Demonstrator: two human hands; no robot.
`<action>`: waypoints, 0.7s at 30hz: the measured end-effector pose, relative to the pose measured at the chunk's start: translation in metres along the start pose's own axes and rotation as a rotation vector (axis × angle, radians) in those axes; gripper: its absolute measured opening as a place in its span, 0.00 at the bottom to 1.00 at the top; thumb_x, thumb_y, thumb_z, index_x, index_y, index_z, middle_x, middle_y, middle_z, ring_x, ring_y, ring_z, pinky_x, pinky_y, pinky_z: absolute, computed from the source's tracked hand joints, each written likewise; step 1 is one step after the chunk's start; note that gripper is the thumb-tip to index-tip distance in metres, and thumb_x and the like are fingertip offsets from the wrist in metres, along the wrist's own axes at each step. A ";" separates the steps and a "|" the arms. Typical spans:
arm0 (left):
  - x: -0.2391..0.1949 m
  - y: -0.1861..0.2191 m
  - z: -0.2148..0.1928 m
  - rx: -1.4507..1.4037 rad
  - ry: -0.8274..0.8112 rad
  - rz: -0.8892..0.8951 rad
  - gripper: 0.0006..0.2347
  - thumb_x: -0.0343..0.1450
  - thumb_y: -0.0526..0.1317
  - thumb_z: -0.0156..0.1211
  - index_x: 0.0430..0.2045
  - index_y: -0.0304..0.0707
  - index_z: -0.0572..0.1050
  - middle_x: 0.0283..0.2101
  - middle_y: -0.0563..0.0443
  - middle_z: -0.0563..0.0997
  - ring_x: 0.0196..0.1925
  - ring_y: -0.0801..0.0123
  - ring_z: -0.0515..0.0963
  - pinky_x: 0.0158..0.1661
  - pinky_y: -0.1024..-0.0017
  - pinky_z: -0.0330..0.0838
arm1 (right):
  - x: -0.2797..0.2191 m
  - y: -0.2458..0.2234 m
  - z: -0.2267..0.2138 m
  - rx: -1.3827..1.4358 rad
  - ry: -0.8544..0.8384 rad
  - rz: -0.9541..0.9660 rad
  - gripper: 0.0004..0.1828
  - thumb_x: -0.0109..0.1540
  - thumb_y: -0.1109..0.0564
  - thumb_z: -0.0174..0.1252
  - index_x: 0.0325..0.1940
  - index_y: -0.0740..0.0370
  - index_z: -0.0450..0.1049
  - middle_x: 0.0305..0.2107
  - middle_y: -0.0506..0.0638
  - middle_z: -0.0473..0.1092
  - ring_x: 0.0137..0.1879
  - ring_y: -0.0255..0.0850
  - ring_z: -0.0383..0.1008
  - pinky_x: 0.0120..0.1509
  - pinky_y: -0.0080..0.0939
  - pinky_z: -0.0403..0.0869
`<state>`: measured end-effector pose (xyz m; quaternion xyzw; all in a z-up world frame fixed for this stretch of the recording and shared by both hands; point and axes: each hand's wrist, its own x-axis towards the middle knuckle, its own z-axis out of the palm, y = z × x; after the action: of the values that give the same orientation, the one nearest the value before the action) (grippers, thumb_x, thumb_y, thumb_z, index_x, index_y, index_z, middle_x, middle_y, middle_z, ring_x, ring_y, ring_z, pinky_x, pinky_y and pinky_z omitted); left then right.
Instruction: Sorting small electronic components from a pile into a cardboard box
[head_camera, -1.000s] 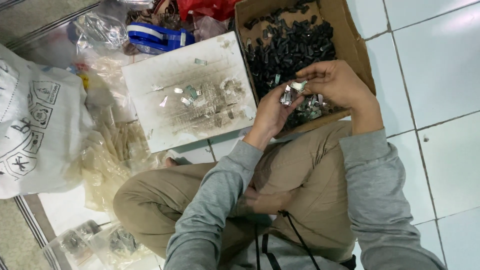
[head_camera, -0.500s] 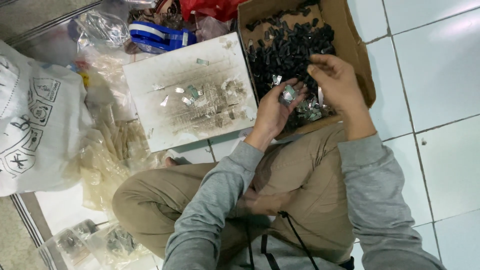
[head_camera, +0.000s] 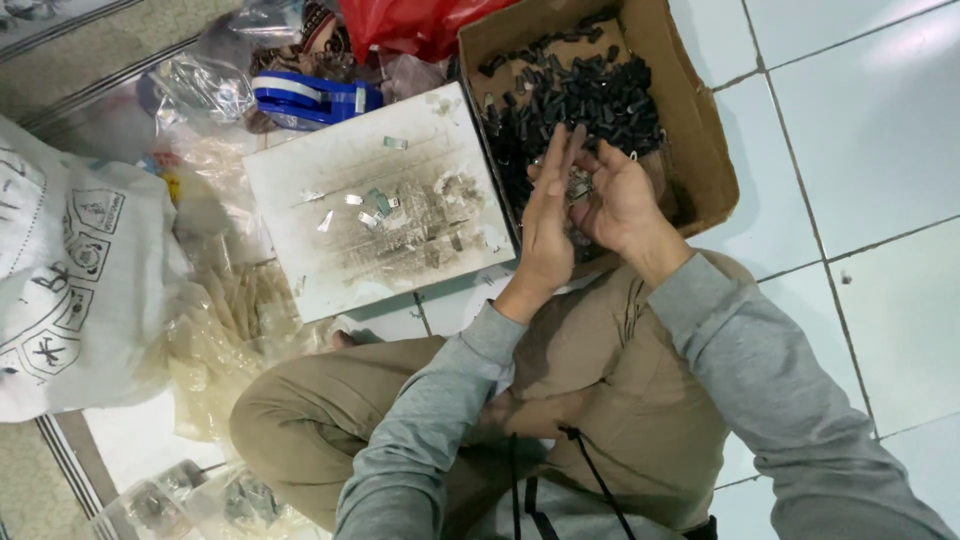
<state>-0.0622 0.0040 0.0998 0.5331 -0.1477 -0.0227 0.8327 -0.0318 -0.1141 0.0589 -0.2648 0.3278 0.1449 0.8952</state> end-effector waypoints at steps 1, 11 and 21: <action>0.002 0.005 -0.001 0.003 -0.004 0.000 0.24 0.86 0.49 0.28 0.77 0.36 0.45 0.79 0.37 0.50 0.81 0.47 0.45 0.80 0.46 0.37 | 0.013 -0.003 -0.016 0.004 -0.003 -0.002 0.25 0.68 0.41 0.49 0.57 0.62 0.75 0.60 0.67 0.70 0.63 0.62 0.72 0.70 0.65 0.71; 0.010 -0.014 -0.027 0.279 0.269 0.110 0.15 0.81 0.30 0.40 0.63 0.31 0.68 0.67 0.32 0.66 0.59 0.51 0.73 0.56 0.53 0.73 | -0.007 -0.021 0.014 0.034 -0.150 0.037 0.31 0.65 0.38 0.48 0.54 0.68 0.77 0.48 0.70 0.76 0.55 0.62 0.79 0.62 0.61 0.80; 0.014 -0.007 -0.024 1.043 0.136 0.312 0.17 0.69 0.36 0.69 0.51 0.31 0.77 0.46 0.42 0.71 0.49 0.51 0.73 0.54 0.59 0.66 | 0.001 -0.024 0.002 0.014 -0.156 0.048 0.44 0.61 0.30 0.48 0.63 0.71 0.74 0.45 0.67 0.76 0.49 0.55 0.81 0.51 0.44 0.83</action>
<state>-0.0412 0.0199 0.0877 0.8472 -0.1625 0.2121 0.4592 -0.0196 -0.1323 0.0683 -0.2385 0.2643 0.1840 0.9162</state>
